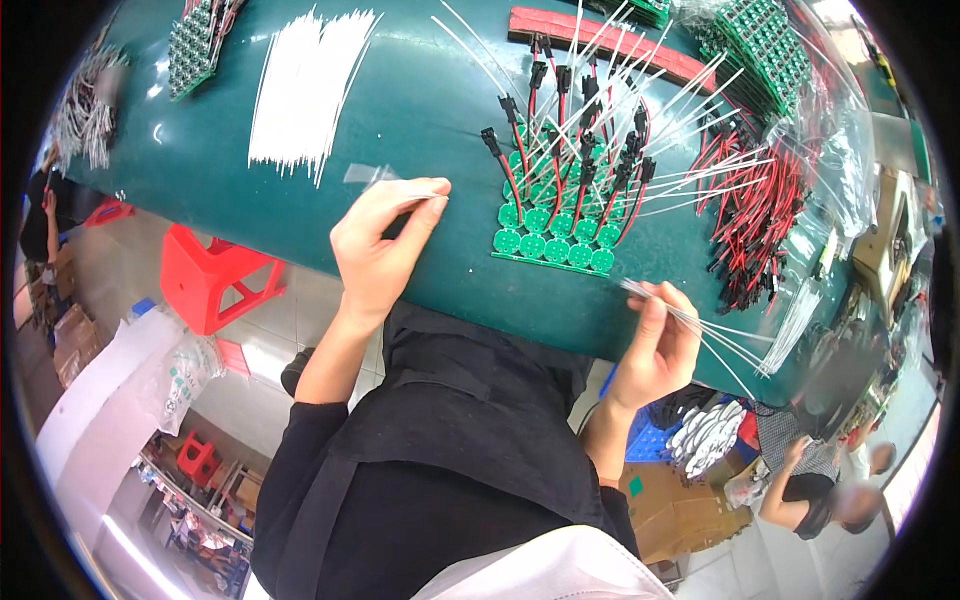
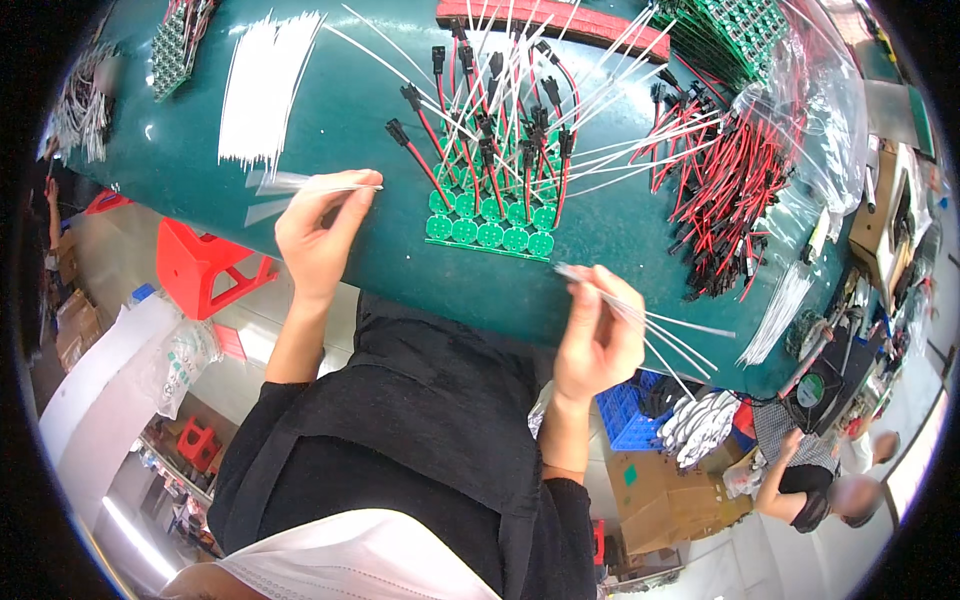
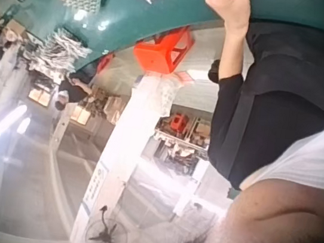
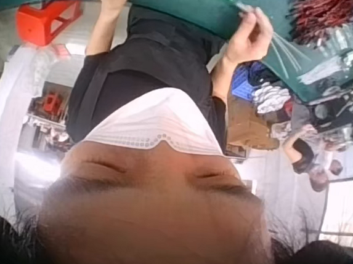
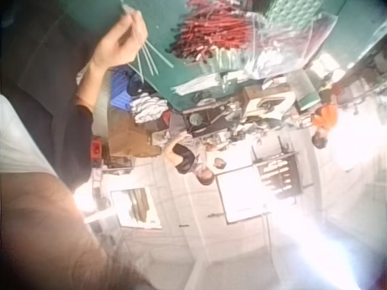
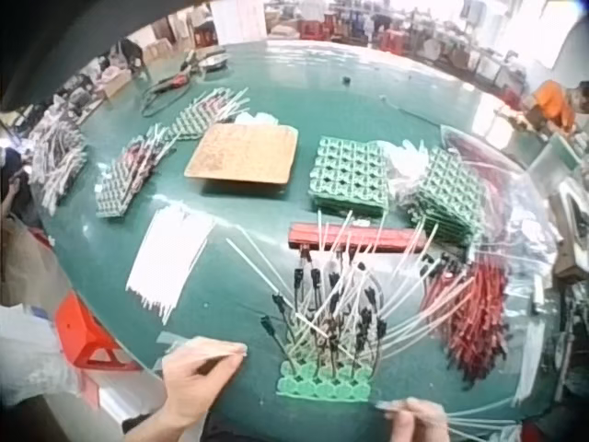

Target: Assembling LED light modules by inserting wiring and small components into a plastic grid structure.

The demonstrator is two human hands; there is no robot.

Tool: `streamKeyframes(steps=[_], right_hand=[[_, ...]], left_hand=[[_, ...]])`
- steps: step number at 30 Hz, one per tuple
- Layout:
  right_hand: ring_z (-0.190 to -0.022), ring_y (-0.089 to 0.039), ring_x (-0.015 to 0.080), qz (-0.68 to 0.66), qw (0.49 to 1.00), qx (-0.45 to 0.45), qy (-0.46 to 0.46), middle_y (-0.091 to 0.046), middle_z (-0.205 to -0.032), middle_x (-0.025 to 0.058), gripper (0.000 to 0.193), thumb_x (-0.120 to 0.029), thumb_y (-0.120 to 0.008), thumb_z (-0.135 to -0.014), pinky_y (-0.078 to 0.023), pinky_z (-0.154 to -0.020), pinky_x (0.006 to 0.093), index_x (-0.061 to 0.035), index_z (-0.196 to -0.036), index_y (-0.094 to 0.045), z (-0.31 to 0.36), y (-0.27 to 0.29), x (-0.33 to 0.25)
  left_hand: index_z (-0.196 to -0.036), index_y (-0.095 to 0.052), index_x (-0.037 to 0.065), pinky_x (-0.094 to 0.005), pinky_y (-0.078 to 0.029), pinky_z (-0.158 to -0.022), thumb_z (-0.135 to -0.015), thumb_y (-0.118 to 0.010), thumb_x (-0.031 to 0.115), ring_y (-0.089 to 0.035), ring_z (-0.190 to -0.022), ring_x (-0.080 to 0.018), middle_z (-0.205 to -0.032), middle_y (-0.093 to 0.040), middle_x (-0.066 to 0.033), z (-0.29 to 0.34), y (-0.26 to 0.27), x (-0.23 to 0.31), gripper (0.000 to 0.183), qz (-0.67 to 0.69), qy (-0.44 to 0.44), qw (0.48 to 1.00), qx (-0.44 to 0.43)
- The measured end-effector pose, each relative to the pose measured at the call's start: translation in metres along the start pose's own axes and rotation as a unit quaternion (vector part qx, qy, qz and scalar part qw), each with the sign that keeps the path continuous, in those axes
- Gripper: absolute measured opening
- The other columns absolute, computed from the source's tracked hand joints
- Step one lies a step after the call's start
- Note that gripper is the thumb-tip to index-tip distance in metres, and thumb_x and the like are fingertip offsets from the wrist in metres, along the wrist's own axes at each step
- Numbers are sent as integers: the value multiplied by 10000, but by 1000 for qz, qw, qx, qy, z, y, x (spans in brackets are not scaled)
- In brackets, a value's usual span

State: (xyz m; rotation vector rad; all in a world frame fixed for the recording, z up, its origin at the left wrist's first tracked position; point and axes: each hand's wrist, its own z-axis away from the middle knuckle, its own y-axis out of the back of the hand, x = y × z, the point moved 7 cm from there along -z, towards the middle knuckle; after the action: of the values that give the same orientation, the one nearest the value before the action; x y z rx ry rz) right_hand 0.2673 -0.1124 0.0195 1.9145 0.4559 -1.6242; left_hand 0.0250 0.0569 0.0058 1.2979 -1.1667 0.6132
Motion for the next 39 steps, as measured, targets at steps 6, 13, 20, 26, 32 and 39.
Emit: streamKeyframes(steps=[6,13,20,26,32,39], right_hand=[[-763,-680,194,31,989,-126,71,-706,-889,129,135,56,-715,-821,-553,-683,269,50,-951,-679,9,-78,-12],[-683,-651,194,83,979,-138,128,-702,-875,131,123,51,-728,-809,-524,-601,271,57,-923,-682,5,-98,-19],[-693,-650,202,108,977,-145,117,-701,-878,136,118,52,-731,-803,-531,-624,288,51,-912,-684,5,-102,-17],[-726,-665,240,186,938,-165,242,-707,-898,135,167,58,-739,-788,-547,-693,328,60,-938,-667,5,-112,-38],[-749,-681,254,172,954,-145,200,-696,-935,172,164,73,-733,-791,-562,-665,336,72,-937,-658,6,-94,-34],[-723,-660,220,147,974,-101,139,-693,-904,158,123,69,-718,-811,-540,-592,282,72,-923,-667,1,-86,-18]], left_hand=[[-967,-683,-50,-260,-553,-754,-819,-697,-83,-682,-889,-186,-993,-685,-136,-1,-21,17,152,71,-55,995,-34],[-921,-713,-5,-255,-573,-697,-792,-756,-15,-688,-800,-142,-934,-712,-86,4,-29,9,135,97,8,995,-24],[-913,-726,10,-273,-554,-693,-760,-774,-15,-696,-777,-179,-905,-728,-93,1,-28,14,162,35,-39,998,-22],[-920,-725,14,-269,-547,-669,-750,-773,-19,-696,-761,-189,-899,-727,-91,-2,-29,18,179,13,-80,996,-26],[-959,-717,-16,-268,-525,-648,-726,-777,-48,-659,-755,-188,-880,-714,-103,4,-34,22,243,-8,-93,995,-42],[-984,-718,8,-259,-520,-620,-719,-778,-62,-651,-748,-157,-848,-662,-82,5,-36,30,280,-66,-122,990,-36]])
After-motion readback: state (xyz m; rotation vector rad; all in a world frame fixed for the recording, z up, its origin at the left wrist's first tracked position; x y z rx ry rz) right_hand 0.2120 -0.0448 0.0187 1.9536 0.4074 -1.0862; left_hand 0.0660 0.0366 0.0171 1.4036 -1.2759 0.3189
